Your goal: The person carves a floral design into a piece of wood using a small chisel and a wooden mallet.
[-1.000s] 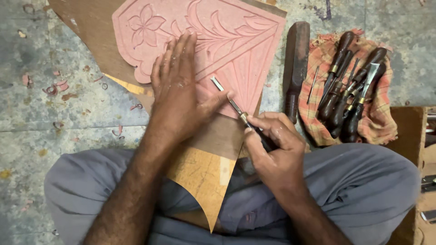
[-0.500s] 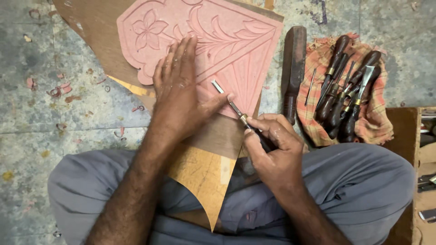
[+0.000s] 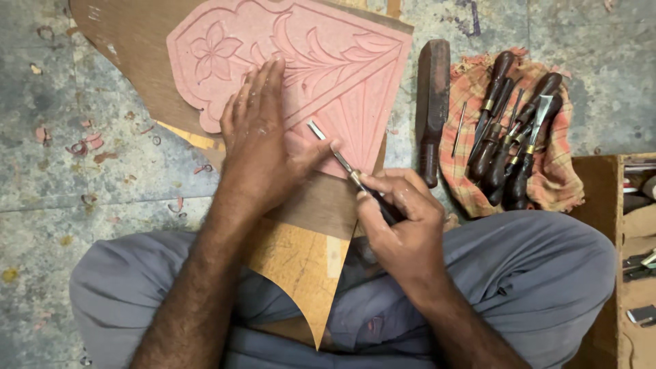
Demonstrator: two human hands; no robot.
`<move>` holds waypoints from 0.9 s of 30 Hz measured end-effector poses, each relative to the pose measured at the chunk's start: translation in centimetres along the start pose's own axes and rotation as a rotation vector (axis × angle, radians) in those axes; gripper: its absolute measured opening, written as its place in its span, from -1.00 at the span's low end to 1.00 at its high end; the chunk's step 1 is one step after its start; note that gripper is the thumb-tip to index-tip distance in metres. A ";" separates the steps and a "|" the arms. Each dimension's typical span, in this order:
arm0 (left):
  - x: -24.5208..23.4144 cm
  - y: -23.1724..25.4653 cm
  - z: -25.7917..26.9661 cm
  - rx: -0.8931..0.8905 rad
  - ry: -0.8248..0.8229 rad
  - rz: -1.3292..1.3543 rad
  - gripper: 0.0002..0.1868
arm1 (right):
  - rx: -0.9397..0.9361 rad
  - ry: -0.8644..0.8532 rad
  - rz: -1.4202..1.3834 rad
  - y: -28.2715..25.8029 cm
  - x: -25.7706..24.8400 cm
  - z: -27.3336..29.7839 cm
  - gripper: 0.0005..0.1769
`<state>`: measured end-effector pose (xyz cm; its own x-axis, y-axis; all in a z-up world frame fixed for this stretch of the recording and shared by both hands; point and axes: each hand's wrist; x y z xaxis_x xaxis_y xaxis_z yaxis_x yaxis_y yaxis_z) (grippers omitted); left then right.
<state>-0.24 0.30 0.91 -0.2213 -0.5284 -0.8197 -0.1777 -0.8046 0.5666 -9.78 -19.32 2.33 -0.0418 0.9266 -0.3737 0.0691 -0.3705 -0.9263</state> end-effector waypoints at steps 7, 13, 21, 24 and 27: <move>0.3 -0.1 -0.1 0.023 0.014 -0.021 0.32 | 0.036 0.001 -0.019 0.7 -0.4 0.3 -0.75; -0.3 0.7 -0.2 -0.027 -0.002 -0.003 0.34 | 0.079 0.004 -0.072 0.6 -0.6 0.2 -0.76; 0.1 0.3 -0.1 0.000 0.016 -0.009 0.28 | 0.112 -0.001 -0.165 1.3 -0.1 -0.3 -0.77; 0.2 0.2 0.1 0.007 0.037 -0.015 0.27 | 0.084 -0.002 -0.183 1.1 0.1 -0.6 -0.79; 0.2 0.3 0.0 -0.006 0.037 -0.016 0.32 | 0.188 -0.011 -0.273 0.9 -0.4 0.1 -0.78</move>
Point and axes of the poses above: each hand's wrist, its own z-axis away from the middle knuckle, its own x-axis out of the palm, y = z × x, and after that the axes turned 9 degrees about -y, right-handed
